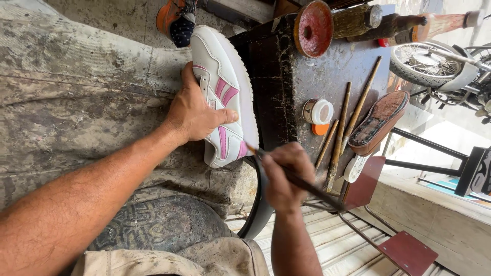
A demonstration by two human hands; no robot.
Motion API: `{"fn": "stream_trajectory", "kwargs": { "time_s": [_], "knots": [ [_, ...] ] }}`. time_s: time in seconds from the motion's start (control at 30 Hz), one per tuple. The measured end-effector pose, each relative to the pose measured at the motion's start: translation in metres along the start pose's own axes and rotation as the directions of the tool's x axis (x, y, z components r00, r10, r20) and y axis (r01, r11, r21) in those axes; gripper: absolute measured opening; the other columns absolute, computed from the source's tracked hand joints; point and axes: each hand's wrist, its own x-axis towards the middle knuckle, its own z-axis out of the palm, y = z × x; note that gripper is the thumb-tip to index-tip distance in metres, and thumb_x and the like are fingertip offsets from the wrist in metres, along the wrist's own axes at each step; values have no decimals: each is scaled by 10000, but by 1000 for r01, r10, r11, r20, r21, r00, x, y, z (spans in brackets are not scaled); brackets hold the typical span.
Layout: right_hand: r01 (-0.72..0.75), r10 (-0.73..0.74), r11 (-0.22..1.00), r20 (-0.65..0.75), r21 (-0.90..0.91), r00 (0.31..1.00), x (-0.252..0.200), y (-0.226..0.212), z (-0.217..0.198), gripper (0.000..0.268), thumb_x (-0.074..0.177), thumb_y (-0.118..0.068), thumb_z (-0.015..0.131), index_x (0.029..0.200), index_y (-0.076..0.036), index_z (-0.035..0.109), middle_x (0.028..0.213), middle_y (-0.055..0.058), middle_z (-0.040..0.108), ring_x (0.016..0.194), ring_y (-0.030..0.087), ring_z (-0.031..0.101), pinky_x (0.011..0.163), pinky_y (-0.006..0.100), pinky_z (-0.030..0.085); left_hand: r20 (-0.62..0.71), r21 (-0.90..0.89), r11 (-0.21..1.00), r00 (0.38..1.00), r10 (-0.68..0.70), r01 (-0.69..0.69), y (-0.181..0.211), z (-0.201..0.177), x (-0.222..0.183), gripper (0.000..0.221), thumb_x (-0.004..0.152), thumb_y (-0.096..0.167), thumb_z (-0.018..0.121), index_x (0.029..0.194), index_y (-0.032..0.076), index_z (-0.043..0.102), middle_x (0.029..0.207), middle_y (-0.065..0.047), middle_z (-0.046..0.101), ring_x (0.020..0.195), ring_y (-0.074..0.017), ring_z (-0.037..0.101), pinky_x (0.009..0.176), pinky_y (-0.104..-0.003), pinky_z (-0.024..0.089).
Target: Applying adhesive and using a wooden tool to repair a sneaker at a workbench
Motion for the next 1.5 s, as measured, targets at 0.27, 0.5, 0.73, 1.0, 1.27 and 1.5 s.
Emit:
{"fn": "stream_trajectory", "kwargs": {
  "time_s": [0.27, 0.5, 0.73, 1.0, 1.27, 1.5],
  "knots": [
    [81, -180, 974, 510, 210, 841, 31, -85, -8, 158, 941, -161, 495, 798, -106, 459, 686, 68, 508, 569, 222, 502, 1118, 561, 450, 390, 501, 863, 907, -156, -67, 39, -53, -22, 1139, 577, 523, 858, 1491, 128, 306, 1416, -121, 579, 1231, -311, 592, 991, -415, 445],
    [257, -271, 952, 848, 166, 456, 25, -69, 23, 136, 935, -77, 392, 826, -84, 473, 643, 40, 394, 507, 274, 428, 1112, 591, 457, 476, 596, 794, 849, -230, -120, 23, -51, -33, 952, 597, 584, 771, 1338, 101, 418, 1336, -116, 611, 1142, -311, 620, 923, -460, 461],
    [445, -224, 895, 894, 31, 388, 38, -61, 28, 259, 997, -231, 465, 769, -109, 462, 635, 32, 427, 517, 301, 478, 1073, 545, 463, 447, 600, 799, 849, -282, -51, 36, -46, -37, 919, 680, 578, 726, 1389, 95, 396, 1360, -140, 609, 1148, -315, 630, 932, -438, 469],
    [549, -242, 833, 935, 62, 261, 34, -56, 40, 113, 835, -132, 549, 751, -124, 474, 639, 20, 459, 499, 316, 449, 1041, 527, 435, 417, 629, 777, 857, -303, -32, 33, -44, -35, 862, 688, 633, 704, 1333, 129, 434, 1323, -164, 618, 1130, -361, 624, 892, -469, 459],
    [499, -282, 857, 929, 130, 242, 22, -56, 47, 67, 794, -109, 538, 745, -113, 493, 638, 28, 469, 501, 310, 471, 1040, 525, 429, 415, 611, 789, 873, -256, -59, 16, -41, -31, 857, 672, 620, 721, 1312, 126, 435, 1324, -168, 620, 1150, -397, 614, 909, -473, 446],
    [337, -329, 908, 921, 248, 208, 14, -53, 50, 21, 832, -120, 535, 812, -115, 530, 669, 27, 503, 539, 300, 492, 1067, 524, 399, 418, 575, 816, 877, -236, -54, 13, -43, -30, 894, 653, 593, 770, 1341, 132, 432, 1333, -154, 637, 1163, -370, 623, 915, -446, 452]
  ]
}}
